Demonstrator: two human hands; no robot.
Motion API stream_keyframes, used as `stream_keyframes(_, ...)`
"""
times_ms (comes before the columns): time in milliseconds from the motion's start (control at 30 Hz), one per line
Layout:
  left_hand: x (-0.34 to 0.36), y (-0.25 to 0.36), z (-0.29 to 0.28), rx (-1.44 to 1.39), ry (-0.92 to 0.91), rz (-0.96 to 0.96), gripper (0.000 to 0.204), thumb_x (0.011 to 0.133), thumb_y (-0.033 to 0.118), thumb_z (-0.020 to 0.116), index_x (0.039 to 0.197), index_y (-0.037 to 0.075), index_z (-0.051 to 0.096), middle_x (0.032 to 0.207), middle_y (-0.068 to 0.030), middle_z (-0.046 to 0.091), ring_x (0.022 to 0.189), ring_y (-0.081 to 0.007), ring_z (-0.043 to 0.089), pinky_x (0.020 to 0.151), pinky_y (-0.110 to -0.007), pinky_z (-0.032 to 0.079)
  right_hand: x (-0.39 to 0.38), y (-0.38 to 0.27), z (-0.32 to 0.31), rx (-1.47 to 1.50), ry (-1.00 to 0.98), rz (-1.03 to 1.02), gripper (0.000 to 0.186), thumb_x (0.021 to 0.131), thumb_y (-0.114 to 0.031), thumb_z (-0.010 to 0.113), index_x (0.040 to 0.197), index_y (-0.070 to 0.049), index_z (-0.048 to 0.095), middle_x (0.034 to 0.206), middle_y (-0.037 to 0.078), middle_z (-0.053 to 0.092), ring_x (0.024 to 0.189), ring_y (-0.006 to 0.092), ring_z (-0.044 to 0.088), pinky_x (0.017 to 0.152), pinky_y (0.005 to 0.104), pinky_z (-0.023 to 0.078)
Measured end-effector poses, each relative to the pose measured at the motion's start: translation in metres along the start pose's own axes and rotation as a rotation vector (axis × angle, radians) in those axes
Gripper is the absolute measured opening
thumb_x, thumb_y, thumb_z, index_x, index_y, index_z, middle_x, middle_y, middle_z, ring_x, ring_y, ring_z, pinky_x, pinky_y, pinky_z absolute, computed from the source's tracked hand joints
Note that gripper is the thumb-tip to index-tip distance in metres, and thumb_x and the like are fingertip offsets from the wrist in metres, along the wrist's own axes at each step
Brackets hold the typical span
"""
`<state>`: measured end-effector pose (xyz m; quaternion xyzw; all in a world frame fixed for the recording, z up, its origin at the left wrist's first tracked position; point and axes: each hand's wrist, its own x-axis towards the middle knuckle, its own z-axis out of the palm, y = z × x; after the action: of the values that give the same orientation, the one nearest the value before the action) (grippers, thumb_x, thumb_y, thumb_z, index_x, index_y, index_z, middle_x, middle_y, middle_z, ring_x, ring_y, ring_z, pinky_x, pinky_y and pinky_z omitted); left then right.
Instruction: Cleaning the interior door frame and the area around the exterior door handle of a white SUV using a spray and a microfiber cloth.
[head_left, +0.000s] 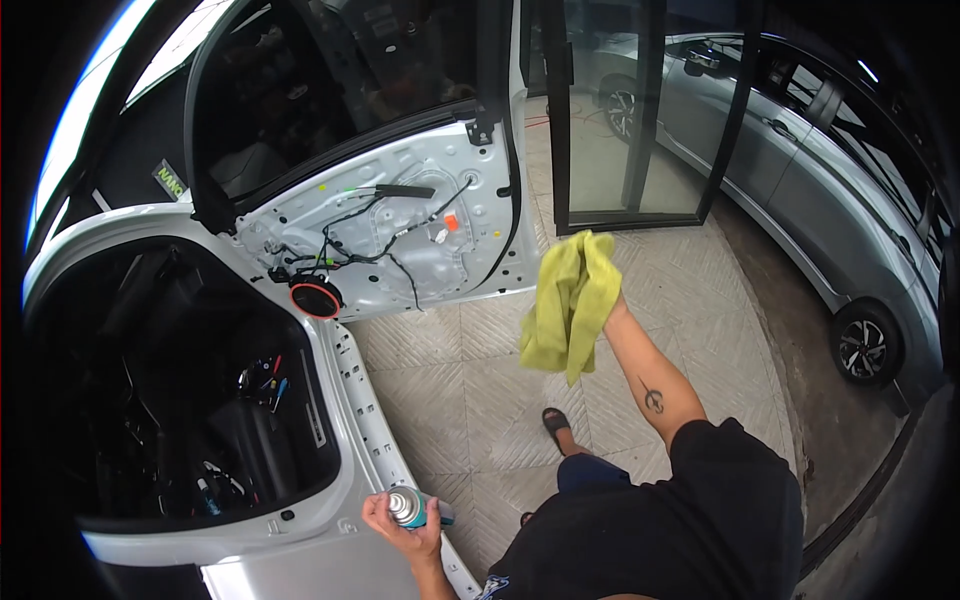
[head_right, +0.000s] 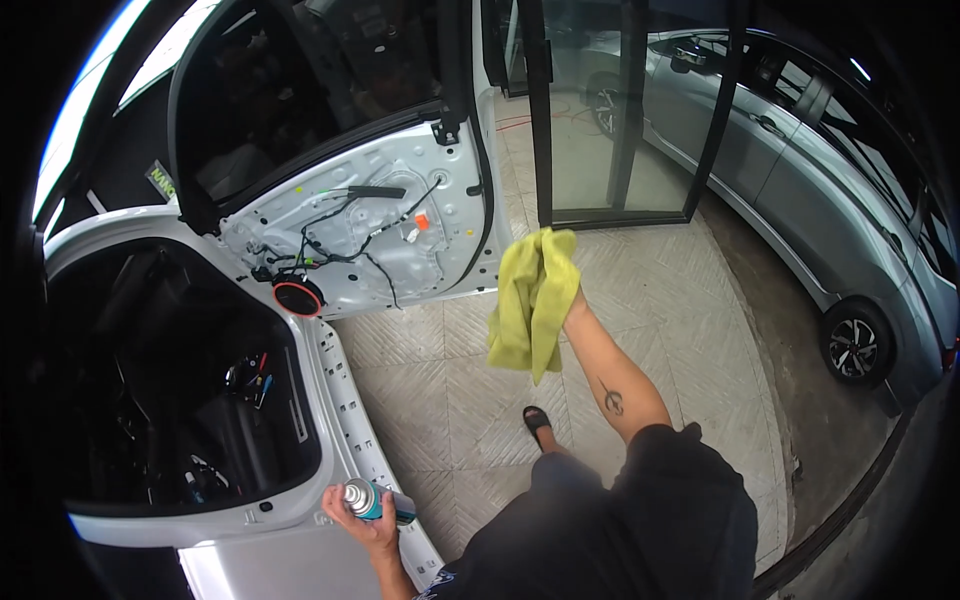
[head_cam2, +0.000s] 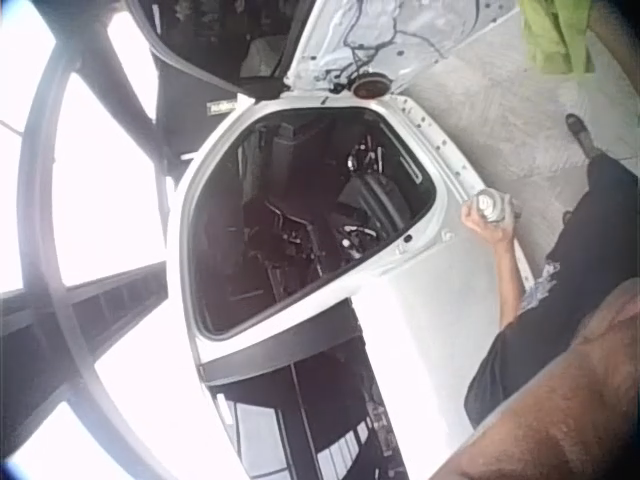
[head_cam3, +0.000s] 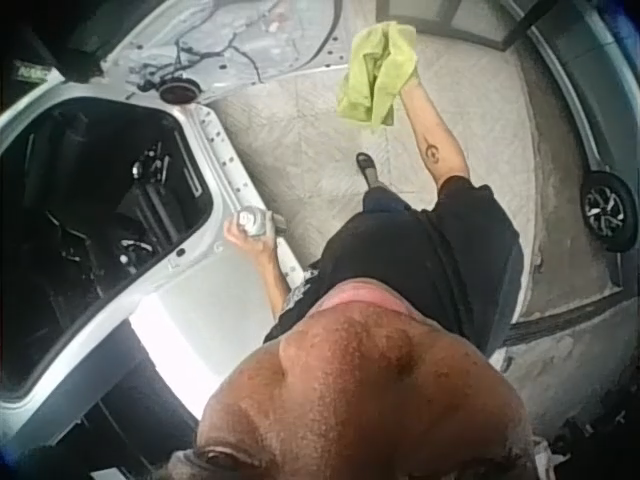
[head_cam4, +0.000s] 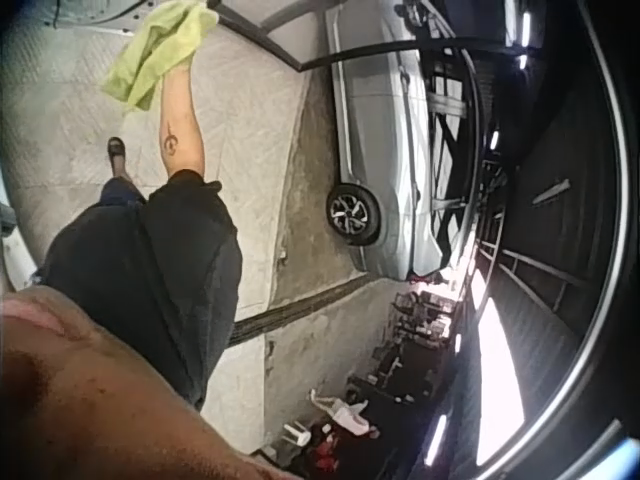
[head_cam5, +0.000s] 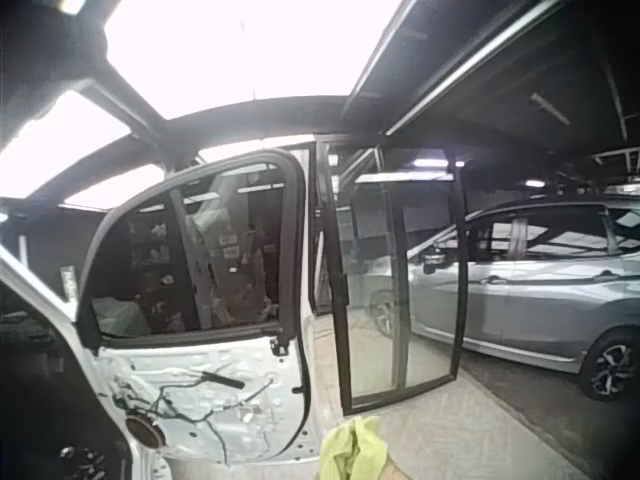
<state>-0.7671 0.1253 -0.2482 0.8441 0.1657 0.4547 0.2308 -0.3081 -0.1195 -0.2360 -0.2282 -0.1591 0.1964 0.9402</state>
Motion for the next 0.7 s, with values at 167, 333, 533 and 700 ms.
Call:
stream_keyframes(167, 0.033, -0.007, 0.061, 0.146, 0.092, -0.088, 0.084, 0.074, 0.02, 0.089, 0.144, 0.007, 0.044, 0.128, -0.0227, 0.044, 0.12, -0.0396, 0.047, 0.104, -0.052, 0.039, 0.21, -0.059, -0.043, -0.153, 0.081, -0.151, 0.032, 0.103, -0.041, 0.061, 0.116, -0.012, 0.065, 0.101, 0.005, 0.068, 0.086, 0.0189, 0.068, 0.072, 0.0342, 0.058)
stream_keyframes(333, 0.061, 0.009, 0.112, 0.337, 0.095, -0.326, 0.081, 0.079, 0.02, 0.084, 0.147, 0.003, 0.043, 0.138, -0.0241, 0.044, 0.131, -0.0427, 0.045, 0.112, -0.054, 0.033, 0.384, -0.05, -0.147, -0.322, 0.29, -0.05, 0.029, 0.101, -0.041, 0.059, 0.113, -0.016, 0.067, 0.089, 0.002, 0.067, 0.074, 0.0149, 0.066, 0.06, 0.0295, 0.052)
stream_keyframes(533, 0.101, 0.027, 0.138, 0.558, -0.11, -0.348, 0.077, 0.077, 0.026, 0.09, 0.139, -0.001, 0.051, 0.125, -0.0256, 0.052, 0.118, -0.0441, 0.053, 0.098, -0.057, 0.047, 0.433, 0.05, -0.246, -0.64, 0.274, -0.186, 0.035, 0.105, -0.028, 0.052, 0.131, -0.006, 0.063, 0.116, 0.005, 0.068, 0.102, 0.0209, 0.067, 0.09, 0.0338, 0.053)
stream_keyframes(700, 0.132, 0.029, 0.156, 0.442, -0.114, -0.389, 0.078, 0.077, 0.026, 0.091, 0.137, -0.003, 0.052, 0.126, -0.0246, 0.049, 0.12, -0.0423, 0.052, 0.096, -0.056, 0.048, 0.386, 0.081, -0.253, -1.167, 0.317, -0.36, 0.029, 0.101, -0.018, 0.062, 0.128, -0.005, 0.064, 0.114, 0.004, 0.07, 0.101, 0.0183, 0.067, 0.089, 0.033, 0.052)
